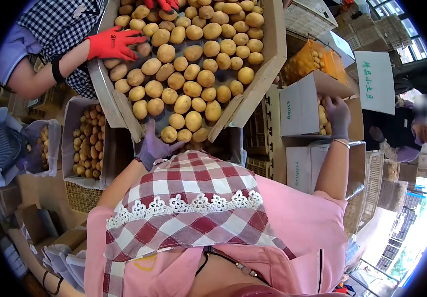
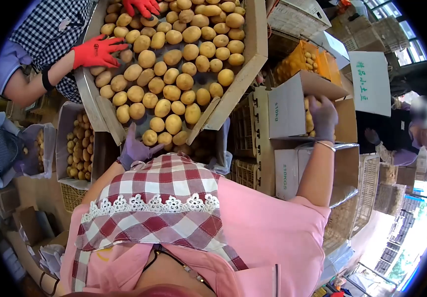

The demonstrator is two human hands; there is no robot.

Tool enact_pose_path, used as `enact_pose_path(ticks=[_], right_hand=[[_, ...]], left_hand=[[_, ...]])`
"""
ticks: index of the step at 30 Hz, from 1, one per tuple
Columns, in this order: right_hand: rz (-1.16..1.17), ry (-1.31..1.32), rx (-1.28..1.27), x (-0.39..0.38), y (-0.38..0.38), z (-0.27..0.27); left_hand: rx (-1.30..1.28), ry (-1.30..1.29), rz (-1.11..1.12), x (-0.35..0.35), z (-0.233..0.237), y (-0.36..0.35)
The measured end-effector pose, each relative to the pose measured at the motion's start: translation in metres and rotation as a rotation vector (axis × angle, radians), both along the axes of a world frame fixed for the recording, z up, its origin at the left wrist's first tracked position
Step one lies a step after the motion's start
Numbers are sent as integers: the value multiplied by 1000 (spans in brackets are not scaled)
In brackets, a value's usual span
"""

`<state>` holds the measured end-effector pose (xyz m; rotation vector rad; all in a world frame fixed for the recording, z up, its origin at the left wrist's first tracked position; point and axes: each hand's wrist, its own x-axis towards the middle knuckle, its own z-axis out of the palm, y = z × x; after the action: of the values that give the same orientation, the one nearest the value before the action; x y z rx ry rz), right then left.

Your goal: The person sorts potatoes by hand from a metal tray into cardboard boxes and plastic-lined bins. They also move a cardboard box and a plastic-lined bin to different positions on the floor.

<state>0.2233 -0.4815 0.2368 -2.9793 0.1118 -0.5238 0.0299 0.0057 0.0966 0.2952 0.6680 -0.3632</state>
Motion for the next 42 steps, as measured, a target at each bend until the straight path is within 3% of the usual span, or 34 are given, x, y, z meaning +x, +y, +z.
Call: enact_pose_path(ticks=[2,3,4,5,6,7,10,13,15,20,22,24,26,28,31,33,34,35,36,40,42], right_hand=[[487,-326,110,11,76,12],[608,-352,34,18,121,14],[726,-190,-18,22,157,11],[747,-25,-268,31,189,-2],[657,375,-611,38,225,-8],[614,538,-736,41,245,-25],[495,750,-718,45,278,-25],[482,767,-788,43,275,-24],[418,758,-699,35,275,-26],[394,469,-478,28,258,-24],[372,290,-478,17,239,23],[415,-151,-163,21,167,42],[142,-176,-337,31,81,58],[-94,15,-668,7,48,64],[556,-295,-319,32,74,27],[757,-174,-223,19,173,16],[767,-51,-344,30,199,-13],[646,394,-643,36,238,-25],[585,667,-718,32,261,-33],[583,683,-578,62,270,-76],[656,795,-645,69,267,-67]], left_hand=[[38,6,-27,-2,10,0],[111,-38,-64,-3,18,-2],[137,17,-84,-3,22,-2],[160,71,-101,-1,24,-1],[180,124,-116,0,25,-1],[228,192,-83,0,24,-1],[210,280,-71,1,22,3],[117,80,-45,0,-6,7],[118,73,-21,0,1,0],[53,126,9,6,1,-10],[65,74,-6,4,-9,-5],[45,19,-43,4,-14,1],[36,78,-31,6,-10,4],[33,126,-37,5,-9,1],[61,127,-71,8,-15,5],[99,137,-66,7,-9,2],[119,143,-55,5,-7,2],[117,128,-62,3,-10,2],[114,113,-66,-1,-16,2],[142,152,-58,-10,-4,2],[152,113,-81,-13,-6,7]])
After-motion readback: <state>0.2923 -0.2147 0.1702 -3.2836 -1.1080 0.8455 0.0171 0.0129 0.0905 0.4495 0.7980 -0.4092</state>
